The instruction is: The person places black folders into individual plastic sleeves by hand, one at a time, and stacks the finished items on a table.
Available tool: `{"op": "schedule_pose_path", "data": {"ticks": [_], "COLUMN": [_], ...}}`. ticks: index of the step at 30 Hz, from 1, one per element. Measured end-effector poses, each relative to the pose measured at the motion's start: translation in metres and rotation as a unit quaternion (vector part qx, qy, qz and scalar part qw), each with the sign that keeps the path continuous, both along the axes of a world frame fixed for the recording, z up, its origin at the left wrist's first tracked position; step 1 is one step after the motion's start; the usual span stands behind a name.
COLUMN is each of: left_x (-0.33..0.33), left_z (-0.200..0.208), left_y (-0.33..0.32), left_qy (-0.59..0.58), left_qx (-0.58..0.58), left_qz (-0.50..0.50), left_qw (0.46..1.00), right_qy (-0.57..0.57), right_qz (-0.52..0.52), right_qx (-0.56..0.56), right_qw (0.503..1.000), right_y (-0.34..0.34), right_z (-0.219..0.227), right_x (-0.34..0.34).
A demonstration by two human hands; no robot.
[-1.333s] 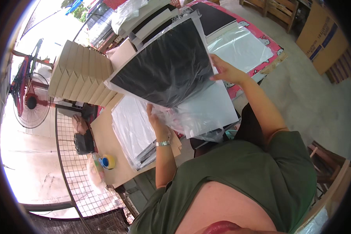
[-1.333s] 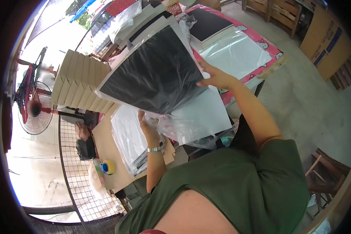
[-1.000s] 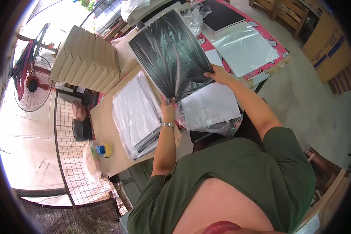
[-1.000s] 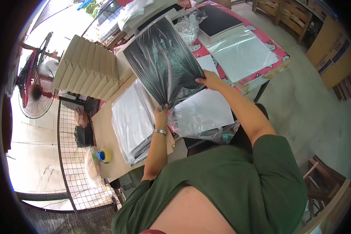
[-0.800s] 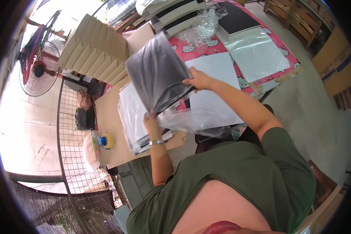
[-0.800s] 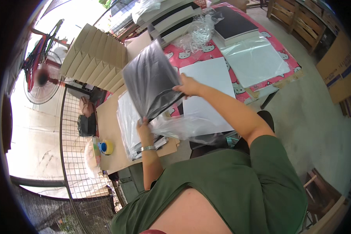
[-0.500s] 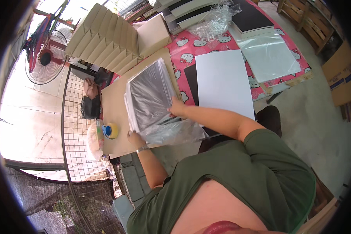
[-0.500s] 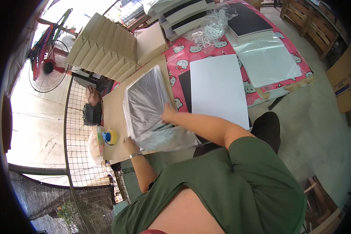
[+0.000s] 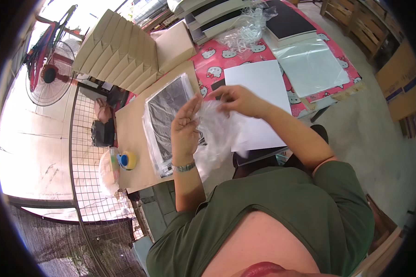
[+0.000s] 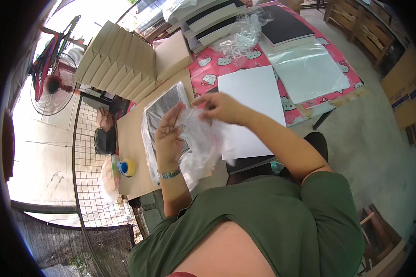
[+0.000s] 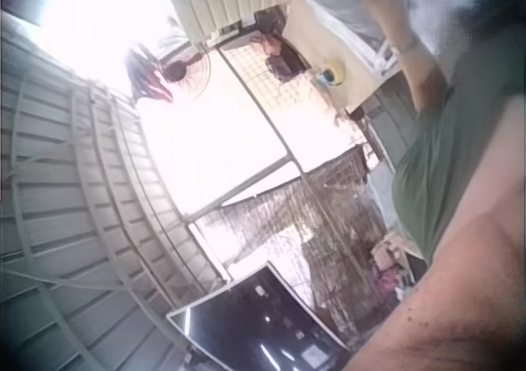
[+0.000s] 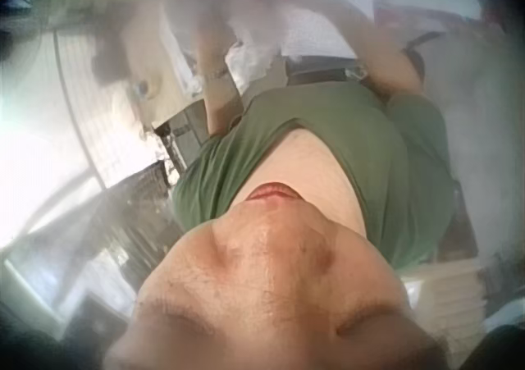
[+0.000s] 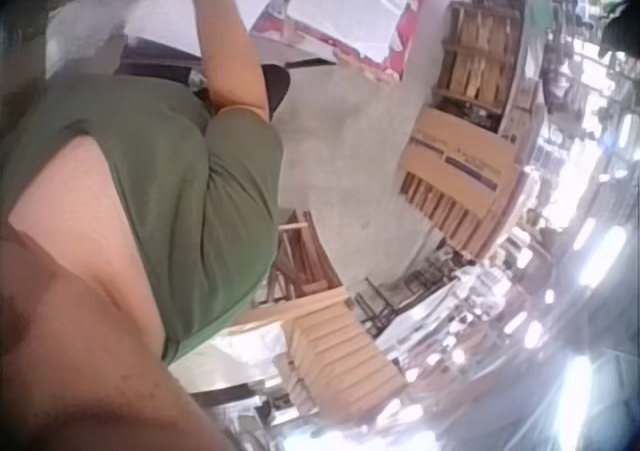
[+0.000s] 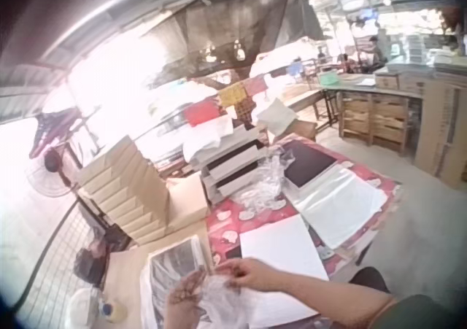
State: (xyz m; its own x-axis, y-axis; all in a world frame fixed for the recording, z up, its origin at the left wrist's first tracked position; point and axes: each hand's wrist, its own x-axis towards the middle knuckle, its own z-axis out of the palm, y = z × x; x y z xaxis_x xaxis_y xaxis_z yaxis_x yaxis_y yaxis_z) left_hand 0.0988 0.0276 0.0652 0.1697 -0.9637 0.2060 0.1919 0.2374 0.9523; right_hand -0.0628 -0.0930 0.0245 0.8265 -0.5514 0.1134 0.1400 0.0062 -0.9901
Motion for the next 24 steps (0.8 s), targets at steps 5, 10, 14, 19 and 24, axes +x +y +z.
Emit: {"op": "schedule_pose_path", "data": {"ticks": [5, 10, 14, 19, 24], "left_x": [-0.015, -0.035, -0.062, -0.045, -0.014], "left_z": [0.008, 0.000, -0.012, -0.051, -0.017], "left_y": [-0.029, -0.040, -0.049, -0.041, -0.029], "left_qy": [0.135, -0.005, -0.004, 0.107, 0.224], "left_qx": [0.019, 0.097, 0.083, 0.154, 0.183], "left_qz": [-0.073, -0.025, 0.017, -0.029, -0.127], "left_qw": [0.988, 0.995, 0.996, 0.982, 0.949], "right_qy": [-0.084, 0.002, -0.010, -0.114, -0.023], "right_qz": [-0.161, -0.247, -0.322, -0.222, 0.123], "right_qx": [-0.214, -0.017, -0.135, 0.171, 0.073], "right_qw": [0.960, 0.969, 0.937, 0.953, 0.989], "right_y": [-0.001, -0.004, -0.009, -0.001, 0.016], "right_z": [0.009, 0.034, 0.014, 0.013, 0.008], "right_x": [-0.027, -0.056, -0.054, -0.055, -0.110]}}
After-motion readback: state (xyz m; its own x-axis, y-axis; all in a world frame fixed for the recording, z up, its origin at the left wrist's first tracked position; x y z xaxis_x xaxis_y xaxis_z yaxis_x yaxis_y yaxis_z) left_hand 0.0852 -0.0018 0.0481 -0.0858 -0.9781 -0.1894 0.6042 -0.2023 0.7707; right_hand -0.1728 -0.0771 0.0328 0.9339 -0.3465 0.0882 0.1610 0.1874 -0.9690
